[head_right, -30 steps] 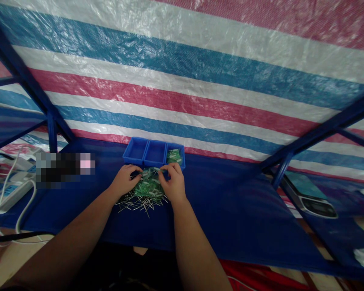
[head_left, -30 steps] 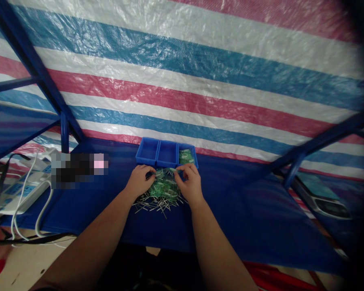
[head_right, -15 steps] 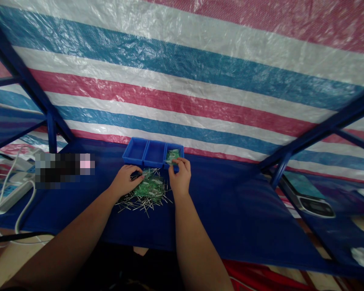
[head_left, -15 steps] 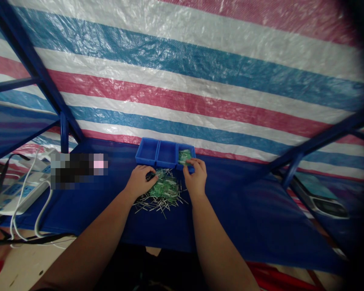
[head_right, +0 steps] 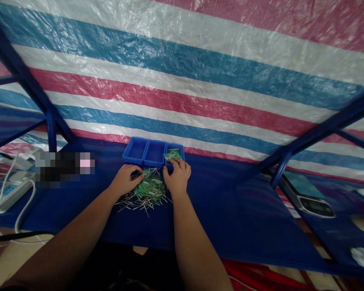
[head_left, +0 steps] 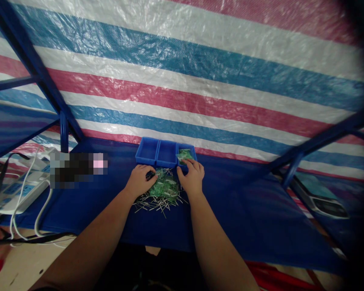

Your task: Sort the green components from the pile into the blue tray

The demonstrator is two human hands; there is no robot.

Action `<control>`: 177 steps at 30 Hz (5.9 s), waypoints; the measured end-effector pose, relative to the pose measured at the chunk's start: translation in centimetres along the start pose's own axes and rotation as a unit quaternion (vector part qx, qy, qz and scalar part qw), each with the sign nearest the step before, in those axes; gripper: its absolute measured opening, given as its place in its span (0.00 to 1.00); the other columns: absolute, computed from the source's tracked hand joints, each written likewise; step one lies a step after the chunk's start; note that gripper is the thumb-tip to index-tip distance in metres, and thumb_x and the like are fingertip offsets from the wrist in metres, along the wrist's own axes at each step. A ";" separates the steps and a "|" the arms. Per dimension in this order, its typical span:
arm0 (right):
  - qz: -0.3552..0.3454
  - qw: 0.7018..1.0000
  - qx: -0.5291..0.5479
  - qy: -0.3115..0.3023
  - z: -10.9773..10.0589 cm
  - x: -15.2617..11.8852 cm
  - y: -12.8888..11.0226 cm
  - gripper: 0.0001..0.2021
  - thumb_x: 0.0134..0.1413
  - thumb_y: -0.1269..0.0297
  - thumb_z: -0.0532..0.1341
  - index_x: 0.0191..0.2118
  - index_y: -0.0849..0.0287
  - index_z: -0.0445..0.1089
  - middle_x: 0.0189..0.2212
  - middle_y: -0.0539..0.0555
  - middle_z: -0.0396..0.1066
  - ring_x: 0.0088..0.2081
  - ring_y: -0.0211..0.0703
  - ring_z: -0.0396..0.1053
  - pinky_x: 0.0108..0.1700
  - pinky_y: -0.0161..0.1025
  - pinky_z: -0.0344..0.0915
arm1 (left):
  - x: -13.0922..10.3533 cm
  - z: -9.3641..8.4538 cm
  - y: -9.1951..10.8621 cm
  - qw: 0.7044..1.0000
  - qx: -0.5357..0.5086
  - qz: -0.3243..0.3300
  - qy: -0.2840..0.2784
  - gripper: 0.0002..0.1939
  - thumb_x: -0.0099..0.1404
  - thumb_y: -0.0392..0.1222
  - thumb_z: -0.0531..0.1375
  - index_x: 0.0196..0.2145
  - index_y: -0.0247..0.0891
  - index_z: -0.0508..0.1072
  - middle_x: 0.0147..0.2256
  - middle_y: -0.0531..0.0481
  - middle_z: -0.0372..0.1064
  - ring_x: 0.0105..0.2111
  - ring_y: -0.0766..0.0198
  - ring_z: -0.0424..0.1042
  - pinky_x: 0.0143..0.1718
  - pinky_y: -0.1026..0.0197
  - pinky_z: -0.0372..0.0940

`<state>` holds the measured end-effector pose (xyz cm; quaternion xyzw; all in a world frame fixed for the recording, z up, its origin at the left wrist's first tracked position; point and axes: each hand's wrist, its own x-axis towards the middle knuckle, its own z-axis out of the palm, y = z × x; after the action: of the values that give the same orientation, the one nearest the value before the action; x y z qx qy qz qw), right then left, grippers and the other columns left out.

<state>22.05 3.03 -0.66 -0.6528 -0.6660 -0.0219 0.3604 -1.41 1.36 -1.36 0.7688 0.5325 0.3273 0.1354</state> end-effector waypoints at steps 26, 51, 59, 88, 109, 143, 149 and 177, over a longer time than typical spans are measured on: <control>0.004 0.999 -0.022 -0.037 0.2 0.1 -0.9 0.17 0.61 0.56 0.58 0.51 0.57 0.70 0.60 0.60 0.66 0.68 0.62 0.49 0.65 0.76 0.31 | -0.2 0.2 -0.1 1.000 0.012 -0.016 0.000 0.08 0.60 0.42 0.64 0.39 0.43 0.77 0.41 0.48 0.75 0.44 0.53 0.70 0.51 0.49 0.63; -0.014 0.999 -0.017 -0.043 1.3 -0.2 0.2 0.21 0.60 0.56 0.60 0.58 0.53 0.70 0.63 0.61 0.61 0.69 0.70 0.45 0.62 0.82 0.33 | 0.2 0.5 -0.3 1.000 -0.005 -0.020 -0.001 0.13 0.57 0.38 0.64 0.42 0.44 0.75 0.41 0.49 0.76 0.45 0.52 0.71 0.52 0.48 0.62; -0.074 0.995 0.049 0.043 0.3 -0.6 -0.7 0.15 0.56 0.58 0.63 0.49 0.54 0.73 0.55 0.60 0.68 0.63 0.60 0.58 0.67 0.72 0.36 | 0.5 -0.1 0.7 1.000 -0.018 -0.001 0.003 0.18 0.56 0.35 0.64 0.45 0.46 0.74 0.44 0.49 0.73 0.48 0.51 0.70 0.52 0.46 0.60; -0.141 0.962 0.235 0.009 -0.6 -1.9 -1.7 0.05 0.64 0.65 0.56 0.40 0.54 0.69 0.43 0.56 0.77 0.47 0.47 0.74 0.51 0.47 0.71 | 3.6 -3.7 2.5 0.984 -0.075 0.144 0.073 0.06 0.65 0.33 0.57 0.36 0.40 0.73 0.36 0.49 0.73 0.42 0.58 0.71 0.48 0.52 0.66; -0.119 0.989 0.006 -0.085 0.3 6.7 2.8 0.07 0.59 0.66 0.59 0.39 0.58 0.74 0.46 0.59 0.75 0.51 0.50 0.70 0.58 0.48 0.64 | 2.7 -3.2 -1.6 0.979 -0.066 0.065 0.180 0.06 0.61 0.31 0.58 0.32 0.41 0.73 0.34 0.50 0.71 0.39 0.57 0.70 0.46 0.53 0.64; -0.191 0.947 0.020 -0.257 -3.0 -2.2 -1.9 0.12 0.56 0.71 0.61 0.45 0.54 0.74 0.43 0.53 0.77 0.46 0.49 0.72 0.50 0.46 0.62 | 2.8 -2.4 -2.0 0.987 -0.055 0.058 0.137 0.07 0.60 0.31 0.59 0.33 0.40 0.74 0.34 0.50 0.72 0.39 0.57 0.70 0.48 0.52 0.64; -0.194 0.956 0.001 -0.218 -2.5 -2.1 -1.4 0.06 0.59 0.70 0.59 0.39 0.56 0.73 0.36 0.54 0.76 0.41 0.48 0.72 0.46 0.44 0.64 | 2.9 -2.3 -2.0 0.985 -0.058 0.066 0.149 0.07 0.59 0.30 0.59 0.33 0.40 0.74 0.33 0.50 0.72 0.38 0.57 0.70 0.46 0.52 0.65; 0.150 0.938 0.305 -0.069 -2.5 6.2 5.4 0.08 0.51 0.59 0.62 0.35 0.58 0.71 0.33 0.54 0.74 0.32 0.45 0.76 0.38 0.48 0.78 | 3.0 -2.4 -2.0 0.983 -0.074 0.078 0.149 0.07 0.59 0.29 0.59 0.33 0.40 0.73 0.32 0.51 0.71 0.37 0.58 0.71 0.44 0.52 0.64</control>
<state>28.70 7.83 1.96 -0.6037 -0.5581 0.2819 0.4946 -3.77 4.53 0.33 0.7383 0.4593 0.4864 0.0855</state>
